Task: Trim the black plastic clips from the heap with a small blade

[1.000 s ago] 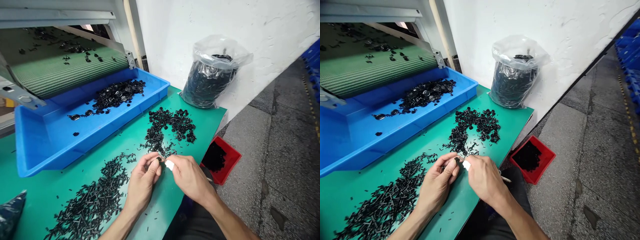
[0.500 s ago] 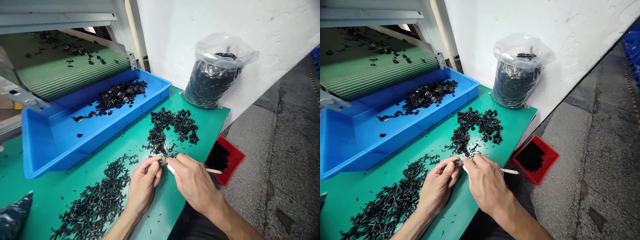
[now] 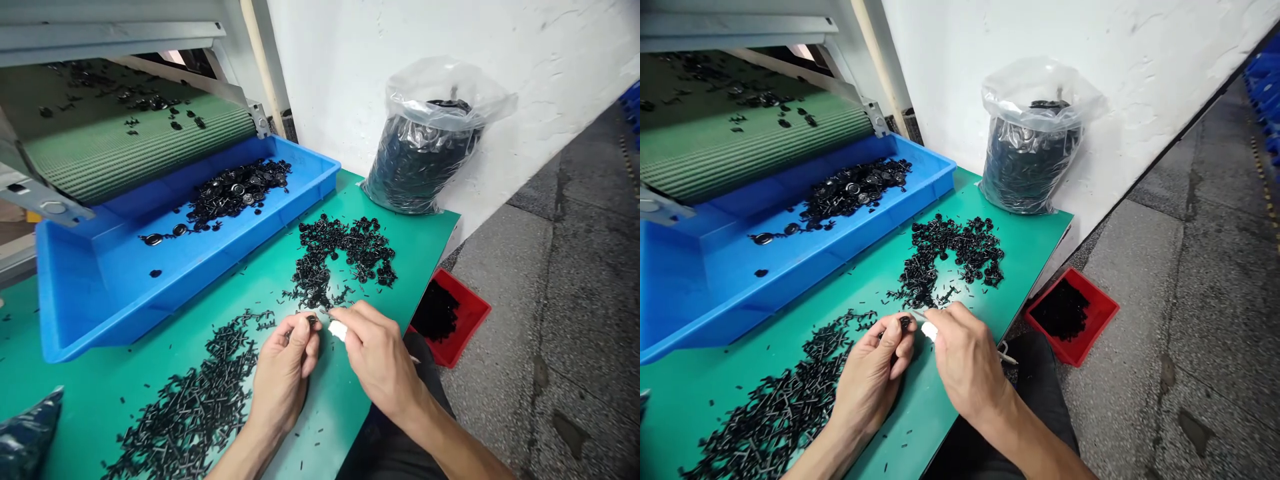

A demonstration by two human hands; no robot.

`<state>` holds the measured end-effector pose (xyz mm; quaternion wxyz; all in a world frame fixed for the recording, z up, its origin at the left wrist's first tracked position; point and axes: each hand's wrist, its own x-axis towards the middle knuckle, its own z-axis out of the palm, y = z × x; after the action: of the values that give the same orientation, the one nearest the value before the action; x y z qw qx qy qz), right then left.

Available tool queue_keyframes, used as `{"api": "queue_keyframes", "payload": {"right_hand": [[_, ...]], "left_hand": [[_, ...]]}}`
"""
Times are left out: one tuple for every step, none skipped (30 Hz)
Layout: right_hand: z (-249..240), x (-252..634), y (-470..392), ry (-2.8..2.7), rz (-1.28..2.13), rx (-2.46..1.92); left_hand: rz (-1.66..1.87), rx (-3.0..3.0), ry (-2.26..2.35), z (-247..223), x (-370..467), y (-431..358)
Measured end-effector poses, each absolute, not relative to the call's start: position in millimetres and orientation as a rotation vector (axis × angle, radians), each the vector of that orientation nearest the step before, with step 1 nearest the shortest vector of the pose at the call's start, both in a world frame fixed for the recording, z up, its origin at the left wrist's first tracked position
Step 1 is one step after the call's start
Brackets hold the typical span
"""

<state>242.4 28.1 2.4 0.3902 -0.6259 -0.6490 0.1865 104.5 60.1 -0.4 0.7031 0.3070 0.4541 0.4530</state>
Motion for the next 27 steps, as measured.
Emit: {"api": "queue_keyframes", "payload": {"right_hand": [[5,243,28,-1.682,0.493,-1.602],[7,244,28,-1.711,0.506,-1.614],[9,244,28,-1.734,0.509,-1.623],[11,244,27,-1.753,0.506,-1.63],[12,244,27,-1.768,0.494,-1.635],[13,243,27,-1.781,0.476,-1.641],[13,243,27,-1.79,0.455,-1.648],[14,242,27,-1.798,0.437,-1.657],[14,242,27,-1.806,0.426,-1.667],[15,241,27,-1.818,0.416,-1.677],[15,241,27,-1.84,0.401,-1.684],[16,241,27,-1.872,0.376,-1.685],[18,241,27,-1.91,0.348,-1.679],[19,242,27,-1.95,0.325,-1.671],[20,242,26,-1.992,0.315,-1.657],[21,244,26,-2.032,0.324,-1.641],[21,245,25,-2.064,0.35,-1.625],[22,246,25,-2.084,0.388,-1.612],[22,248,25,-2.09,0.429,-1.604],[21,248,25,-2.081,0.46,-1.605],[21,249,25,-2.054,0.478,-1.616],[21,249,26,-2.018,0.484,-1.634],[20,249,26,-1.986,0.478,-1.652],[20,249,26,-1.967,0.462,-1.663],[21,248,26,-1.962,0.437,-1.664],[22,248,26,-1.97,0.408,-1.657],[23,247,26,-1.988,0.379,-1.646]], "left_hand": [[1.014,0.674,1.009,-1,104,60],[1.022,0.667,1.005,-1,104,60],[1.029,0.661,1.001,-2,103,61],[1.034,0.654,0.997,-3,103,61],[1.04,0.648,0.995,-3,103,61],[1.042,0.645,0.993,-4,103,61],[1.041,0.645,0.993,-4,103,61],[1.041,0.646,0.993,-4,103,61],[1.043,0.645,0.993,-4,103,61],[1.045,0.643,0.992,-4,103,61],[1.047,0.639,0.992,-4,103,61],[1.051,0.633,0.991,-4,103,61],[1.052,0.625,0.988,-4,103,61],[1.049,0.619,0.984,-4,103,61],[1.042,0.616,0.978,-4,102,61],[1.033,0.615,0.969,-4,102,61],[1.02,0.615,0.958,-3,101,62],[1.008,0.617,0.949,-3,101,63],[1.0,0.618,0.943,-2,100,63],[0.999,0.618,0.941,-2,100,64],[1.006,0.615,0.943,-2,100,64],[1.018,0.61,0.947,-2,100,65],[1.032,0.601,0.951,-2,100,65],[1.046,0.588,0.955,-2,100,65],[1.057,0.574,0.957,-3,100,65],[1.065,0.561,0.959,-3,100,65],[1.071,0.55,0.961,-4,100,65]]}}
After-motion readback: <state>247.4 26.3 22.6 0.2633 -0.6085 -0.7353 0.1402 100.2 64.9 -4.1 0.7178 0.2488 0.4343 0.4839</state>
